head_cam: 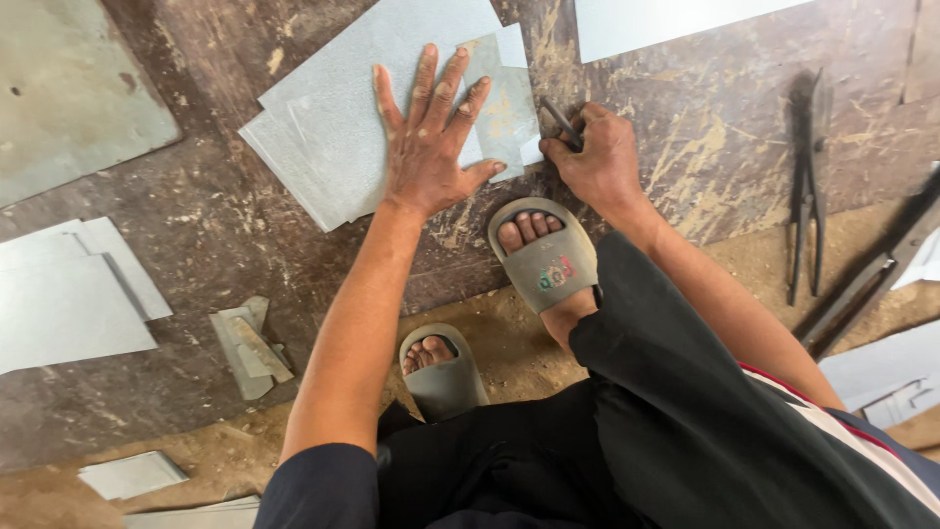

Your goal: The person sorts small metal sheet offcuts into a basket on the workbench, then lays flat metal sheets on the bench and traces pattern outlines onto them with a handheld scribe, repositioning and stacking the sheets as they work.

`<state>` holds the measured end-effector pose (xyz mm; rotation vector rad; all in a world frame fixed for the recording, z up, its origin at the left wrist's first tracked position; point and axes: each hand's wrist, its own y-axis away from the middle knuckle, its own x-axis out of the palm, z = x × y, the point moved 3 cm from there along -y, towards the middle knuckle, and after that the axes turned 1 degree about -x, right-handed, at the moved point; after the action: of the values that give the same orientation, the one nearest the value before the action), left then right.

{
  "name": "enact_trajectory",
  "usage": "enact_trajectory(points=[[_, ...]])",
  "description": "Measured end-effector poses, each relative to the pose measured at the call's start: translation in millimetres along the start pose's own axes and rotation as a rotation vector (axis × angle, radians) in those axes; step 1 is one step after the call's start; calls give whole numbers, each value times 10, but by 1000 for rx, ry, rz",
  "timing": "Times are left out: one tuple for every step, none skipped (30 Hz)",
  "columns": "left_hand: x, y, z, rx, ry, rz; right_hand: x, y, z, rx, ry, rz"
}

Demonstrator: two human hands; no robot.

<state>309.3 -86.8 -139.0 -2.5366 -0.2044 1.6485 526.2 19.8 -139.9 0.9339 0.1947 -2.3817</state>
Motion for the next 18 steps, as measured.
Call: enact_trajectory(points=[[7,-4,-6,7,4,-1,-6,4,-3,-3,-6,-4],[10,-8,-8,5,10,-16,-14,8,-8,-6,-14,-8],[11,-8,-7,2,13,-29,-18,12,-13,-9,-25,-13],[12,-6,-5,-2,11,-40,-19,15,-21,-3,-17,-11],[18,-1,0,-6,2,-27,-16,16,-28,3,-14,-8],[26,5,4,-11,-9,-12,-7,17,-30,8,-14,-4],[36,12,9,-17,-20,3,5,15,-34,28,-12,7],[41,19,13,-21,-21,1,16,11,-33,48,-7,17],[49,21,15,-25,-21,-2,24,6,-27,67,0,28],[57,23,19,-28,-18,-7,24,-1,-10,59,-7,30],[63,21,20,-23,-25,-15,12,-9,8,52,-11,33],[69,18,21,-19,-30,-24,-14,-15,26,46,-14,36],[70,15,22,-15,-34,-33,-49,-22,60,-15,-18,29],[67,11,18,-3,-30,-45,-93,-25,92,-76,-20,20],[57,9,14,11,-25,-58,-147,-26,118,-137,-20,10],[45,4,5,23,-21,-74,-198,-26,80,-12,-76,73],[43,0,-2,7,-35,-46,-273,-7,33,113,-134,143],[38,-3,-11,-14,-51,-7,-316,27,-3,242,-200,220]])
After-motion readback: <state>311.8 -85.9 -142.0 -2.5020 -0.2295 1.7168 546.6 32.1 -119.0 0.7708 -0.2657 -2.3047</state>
